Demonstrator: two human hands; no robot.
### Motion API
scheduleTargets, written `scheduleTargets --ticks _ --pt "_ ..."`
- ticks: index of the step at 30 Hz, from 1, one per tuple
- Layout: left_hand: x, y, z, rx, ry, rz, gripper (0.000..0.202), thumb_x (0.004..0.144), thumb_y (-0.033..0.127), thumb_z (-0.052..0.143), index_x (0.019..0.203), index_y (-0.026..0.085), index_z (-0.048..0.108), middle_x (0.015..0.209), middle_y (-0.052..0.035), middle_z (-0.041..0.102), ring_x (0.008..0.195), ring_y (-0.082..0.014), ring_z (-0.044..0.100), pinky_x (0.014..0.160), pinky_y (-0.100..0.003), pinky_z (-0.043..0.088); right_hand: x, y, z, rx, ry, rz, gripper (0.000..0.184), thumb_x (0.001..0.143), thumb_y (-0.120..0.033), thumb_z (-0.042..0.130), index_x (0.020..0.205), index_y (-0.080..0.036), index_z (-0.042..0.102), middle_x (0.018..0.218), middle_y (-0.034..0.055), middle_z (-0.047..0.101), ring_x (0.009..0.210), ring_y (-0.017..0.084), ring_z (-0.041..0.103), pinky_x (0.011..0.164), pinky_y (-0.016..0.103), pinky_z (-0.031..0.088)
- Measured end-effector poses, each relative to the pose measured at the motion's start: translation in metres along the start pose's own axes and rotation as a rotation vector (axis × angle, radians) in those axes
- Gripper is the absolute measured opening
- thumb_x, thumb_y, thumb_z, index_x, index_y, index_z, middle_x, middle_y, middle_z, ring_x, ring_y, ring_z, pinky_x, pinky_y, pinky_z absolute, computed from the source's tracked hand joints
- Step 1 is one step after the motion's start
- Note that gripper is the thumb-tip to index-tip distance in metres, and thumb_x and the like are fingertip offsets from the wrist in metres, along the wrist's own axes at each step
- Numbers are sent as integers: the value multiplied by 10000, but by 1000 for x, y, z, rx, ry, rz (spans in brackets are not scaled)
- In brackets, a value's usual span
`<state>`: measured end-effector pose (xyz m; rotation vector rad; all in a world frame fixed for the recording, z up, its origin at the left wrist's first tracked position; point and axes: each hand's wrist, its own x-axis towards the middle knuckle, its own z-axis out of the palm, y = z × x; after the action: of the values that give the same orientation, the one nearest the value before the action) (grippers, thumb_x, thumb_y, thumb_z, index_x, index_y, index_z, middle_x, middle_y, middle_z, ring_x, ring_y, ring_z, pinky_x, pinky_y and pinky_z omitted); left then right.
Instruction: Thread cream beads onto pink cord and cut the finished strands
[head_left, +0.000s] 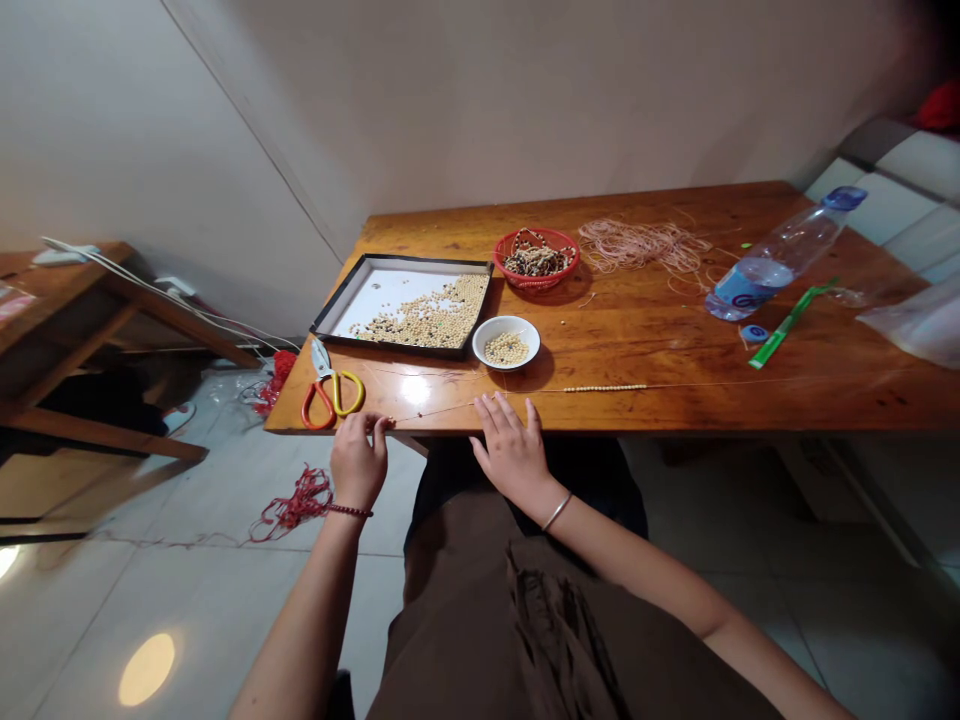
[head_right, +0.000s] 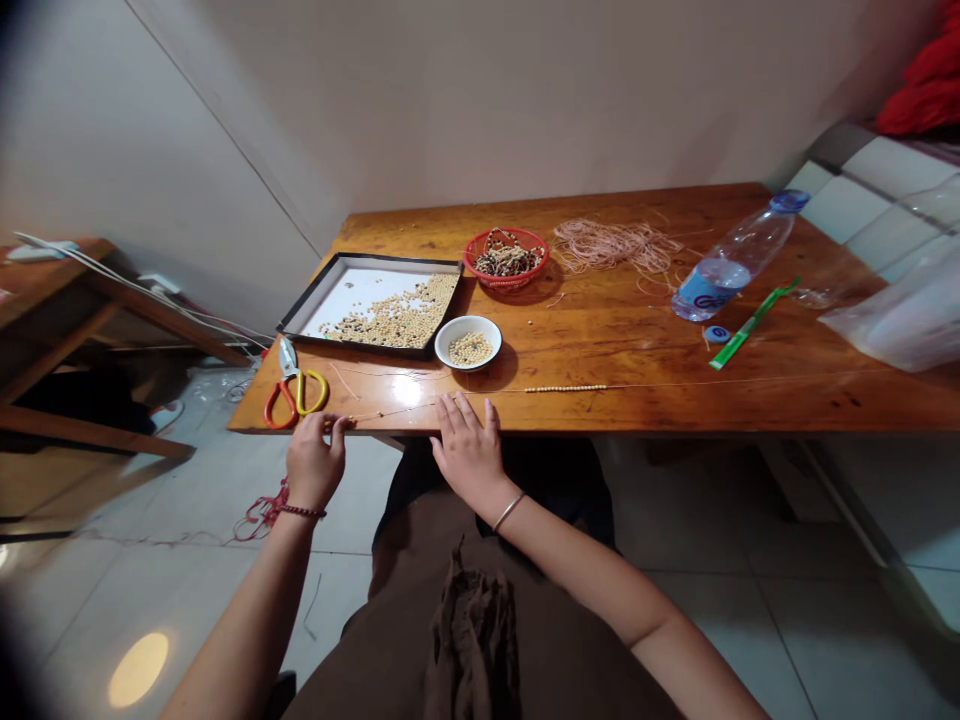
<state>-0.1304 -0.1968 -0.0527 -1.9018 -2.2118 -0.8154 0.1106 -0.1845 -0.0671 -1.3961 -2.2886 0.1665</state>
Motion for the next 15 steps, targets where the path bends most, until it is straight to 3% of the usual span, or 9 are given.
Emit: scheduleTargets --ticks 15 --pt "0 -10 -2 23 -4 -64 170 901 327 455 847 193 543 874 -72 622 835 -233 562 778 -340 429 -2 4 3 2 0 -20 538 927 -255 396 1442 -115 331 1468 142 387 1386 243 280 1138 521 70"
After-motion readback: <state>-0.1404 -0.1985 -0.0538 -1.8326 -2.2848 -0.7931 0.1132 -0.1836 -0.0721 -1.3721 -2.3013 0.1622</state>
